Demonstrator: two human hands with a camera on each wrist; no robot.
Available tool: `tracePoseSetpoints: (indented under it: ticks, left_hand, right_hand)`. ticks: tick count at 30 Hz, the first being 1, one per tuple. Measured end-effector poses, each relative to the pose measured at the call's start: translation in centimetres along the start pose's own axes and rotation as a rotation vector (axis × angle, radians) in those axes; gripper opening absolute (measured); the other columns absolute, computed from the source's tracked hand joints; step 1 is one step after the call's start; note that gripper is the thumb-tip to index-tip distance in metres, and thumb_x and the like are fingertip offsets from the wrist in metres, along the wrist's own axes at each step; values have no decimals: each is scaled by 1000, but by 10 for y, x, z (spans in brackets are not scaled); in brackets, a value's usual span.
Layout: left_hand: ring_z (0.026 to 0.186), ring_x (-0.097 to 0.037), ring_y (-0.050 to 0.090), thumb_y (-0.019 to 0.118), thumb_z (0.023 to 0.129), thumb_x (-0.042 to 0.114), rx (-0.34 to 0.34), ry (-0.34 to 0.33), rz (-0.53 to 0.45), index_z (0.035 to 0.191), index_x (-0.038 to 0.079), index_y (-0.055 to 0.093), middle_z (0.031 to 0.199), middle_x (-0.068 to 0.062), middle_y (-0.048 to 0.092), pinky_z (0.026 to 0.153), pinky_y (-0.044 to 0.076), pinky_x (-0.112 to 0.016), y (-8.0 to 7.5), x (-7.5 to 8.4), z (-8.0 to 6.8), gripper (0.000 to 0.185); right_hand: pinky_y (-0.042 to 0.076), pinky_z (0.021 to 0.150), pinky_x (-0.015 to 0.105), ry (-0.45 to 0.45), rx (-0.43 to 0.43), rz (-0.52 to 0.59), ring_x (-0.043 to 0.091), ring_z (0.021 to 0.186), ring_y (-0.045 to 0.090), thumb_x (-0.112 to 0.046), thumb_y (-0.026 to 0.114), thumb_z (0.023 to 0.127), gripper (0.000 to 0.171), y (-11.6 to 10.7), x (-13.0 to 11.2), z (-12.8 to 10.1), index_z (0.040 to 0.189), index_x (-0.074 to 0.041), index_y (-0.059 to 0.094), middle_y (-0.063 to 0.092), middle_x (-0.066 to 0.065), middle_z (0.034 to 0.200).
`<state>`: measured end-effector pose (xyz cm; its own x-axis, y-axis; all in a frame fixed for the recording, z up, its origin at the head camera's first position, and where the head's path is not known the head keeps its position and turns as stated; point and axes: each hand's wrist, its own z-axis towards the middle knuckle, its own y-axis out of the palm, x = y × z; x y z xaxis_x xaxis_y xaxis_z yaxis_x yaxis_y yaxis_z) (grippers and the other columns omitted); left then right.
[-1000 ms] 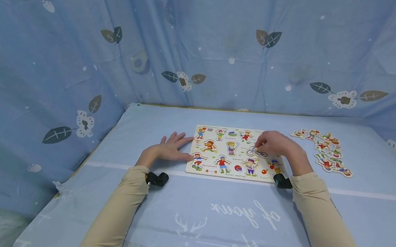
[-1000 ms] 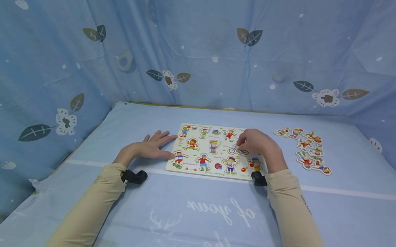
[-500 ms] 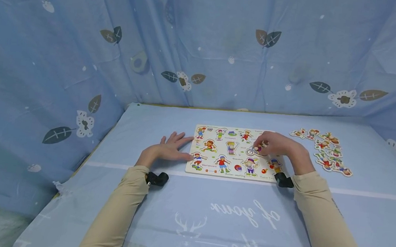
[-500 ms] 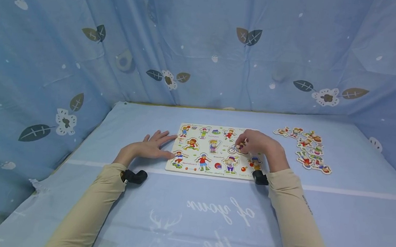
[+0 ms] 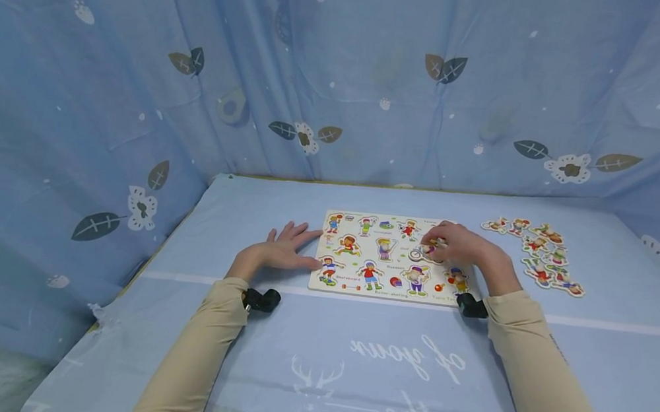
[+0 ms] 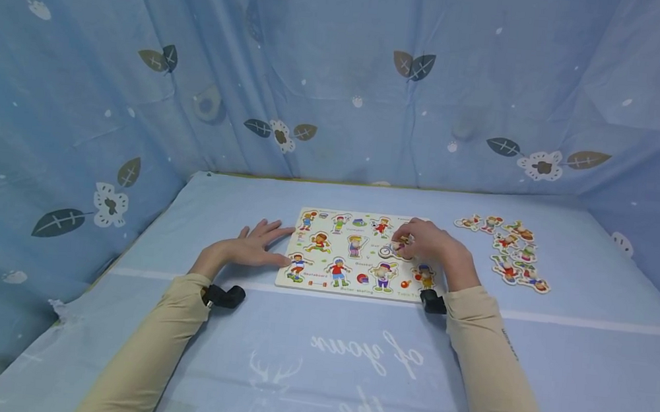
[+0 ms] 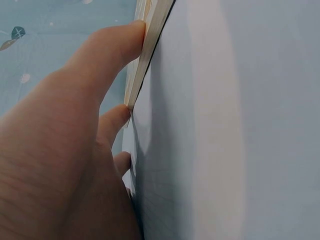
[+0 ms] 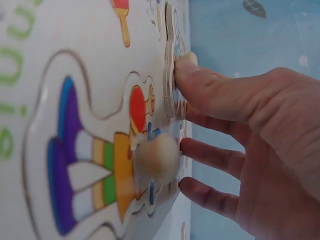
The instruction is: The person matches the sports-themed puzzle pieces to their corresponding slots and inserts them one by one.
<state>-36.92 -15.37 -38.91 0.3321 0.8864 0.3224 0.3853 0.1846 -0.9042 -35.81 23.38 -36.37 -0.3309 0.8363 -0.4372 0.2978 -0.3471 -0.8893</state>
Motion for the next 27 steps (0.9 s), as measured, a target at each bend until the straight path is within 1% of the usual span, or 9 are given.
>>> tracePoseSetpoints:
  ticks: [7,10,13,20,22,27]
  left_hand:
    - [152,-33,-13,54,84,71,-1,-6,4,159,35,17,168,-6,0,118,-7,-62,2,-2,5,91]
    - [152,-32,-13,54,84,72,-4,-10,6,159,35,17,168,-6,0,118,-7,-62,2,-3,6,92]
    - [152,-33,-13,54,84,71,-4,-14,7,159,35,17,168,-6,1,118,-7,-62,2,-3,5,91]
    - [152,-34,-12,55,84,71,-2,-13,10,159,34,17,168,-7,1,118,-7,-62,-2,1,2,92]
    - [152,-34,-12,55,85,70,-1,-9,10,159,33,17,167,-7,1,118,-6,-63,-2,1,1,92]
    - [152,-35,-12,54,85,70,-2,2,13,160,33,16,167,-7,1,117,-6,-63,0,-1,1,91]
  right_hand:
    - [42,99,57,-11,8,-45,36,111,53,-11,66,94,24,-1,-5,-1,117,-3,69,57,20,121]
    - [43,99,56,-20,2,-74,37,111,53,-11,66,94,21,-2,-8,-1,114,-5,70,58,19,121]
    - [41,99,58,-18,-6,-93,40,115,51,-12,66,94,21,-3,-11,-2,113,-6,71,58,20,122]
    - [31,102,71,99,2,-111,46,124,38,-17,65,96,21,0,-13,-3,116,-13,68,52,19,132]
    - [29,102,73,122,8,-116,46,125,38,-18,64,96,22,1,-14,-2,118,-15,67,51,18,132]
    - [29,101,73,141,11,-120,45,124,39,-18,64,96,23,5,-14,0,119,-15,64,51,16,129]
